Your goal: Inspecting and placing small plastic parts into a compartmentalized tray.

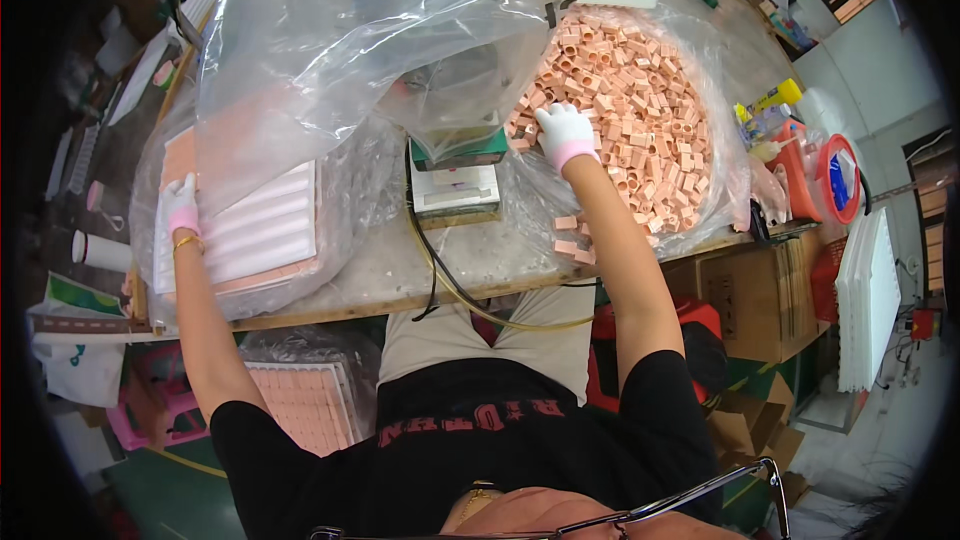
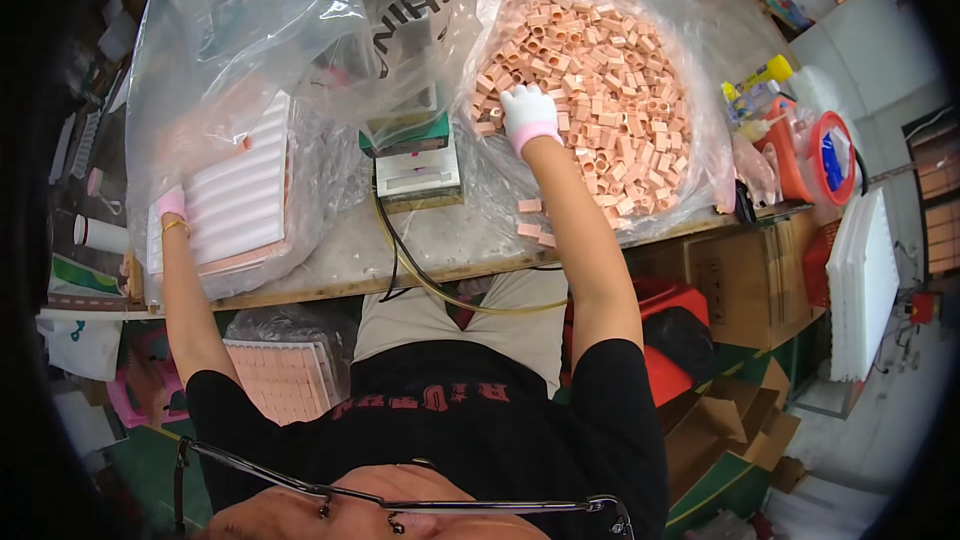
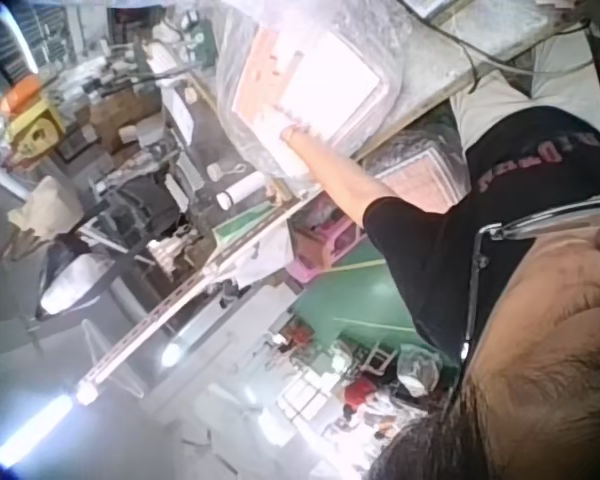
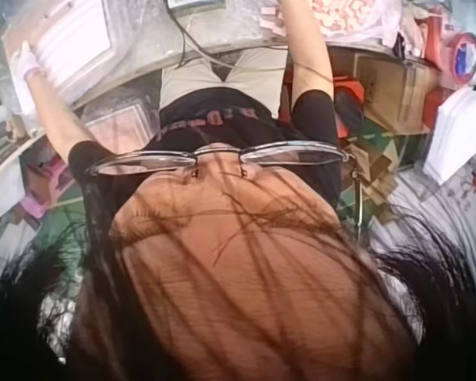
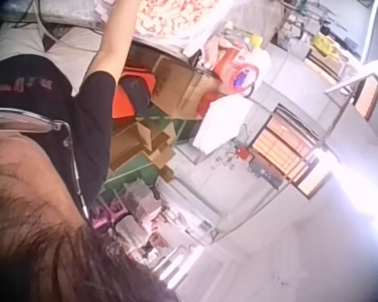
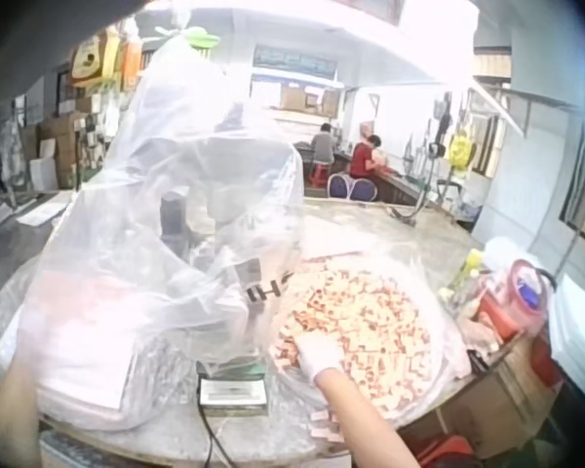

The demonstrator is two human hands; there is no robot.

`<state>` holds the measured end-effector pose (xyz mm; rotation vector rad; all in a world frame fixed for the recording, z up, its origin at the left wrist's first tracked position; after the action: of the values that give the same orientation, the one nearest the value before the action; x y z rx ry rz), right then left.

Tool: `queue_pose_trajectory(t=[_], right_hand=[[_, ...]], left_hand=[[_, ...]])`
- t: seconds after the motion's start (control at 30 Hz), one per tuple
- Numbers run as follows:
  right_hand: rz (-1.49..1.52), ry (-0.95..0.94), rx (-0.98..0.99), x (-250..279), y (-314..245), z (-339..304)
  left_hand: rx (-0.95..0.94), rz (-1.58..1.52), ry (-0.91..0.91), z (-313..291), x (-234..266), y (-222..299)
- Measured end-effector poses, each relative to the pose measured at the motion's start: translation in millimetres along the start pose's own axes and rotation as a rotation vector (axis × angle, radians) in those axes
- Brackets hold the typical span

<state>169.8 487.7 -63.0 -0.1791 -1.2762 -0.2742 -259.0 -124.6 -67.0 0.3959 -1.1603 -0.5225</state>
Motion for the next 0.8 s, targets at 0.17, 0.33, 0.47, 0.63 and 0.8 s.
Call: queue_pose_trajectory(t=[0.17, 0.33, 0.47, 0.63, 0.8], right_hand=[[0.128, 0.003, -0.022, 0, 15, -25], [0.883, 0.144, -0.311, 5, 31, -67], [1.486, 0.066, -0.28, 38, -41, -84], [1.59, 0.008, -0.05, 58, -96, -91], [0.864, 0.304, 0.3, 92, -110, -89]], left_hand=[[-0.006, -0.083, 0.174, -64, 21, 110], [0.021, -0.82, -0.359, -221, 35, 261], [0.341, -1.376, -0.953, -343, -15, 327], [0.65, -1.639, -1.41, -403, -87, 350], [0.647, -1.759, -1.502, -415, -76, 366]])
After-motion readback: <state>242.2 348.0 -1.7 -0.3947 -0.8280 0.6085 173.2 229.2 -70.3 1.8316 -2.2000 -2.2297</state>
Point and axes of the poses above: each hand's wrist, its own z-axis towards the middle knuckle, its own x-axis out of the back of the hand, y = z × x, the point moved 6 cm from there along z, towards the middle knuckle, and after that the axes turned 5 degrees about x, right-handed, at the moved point
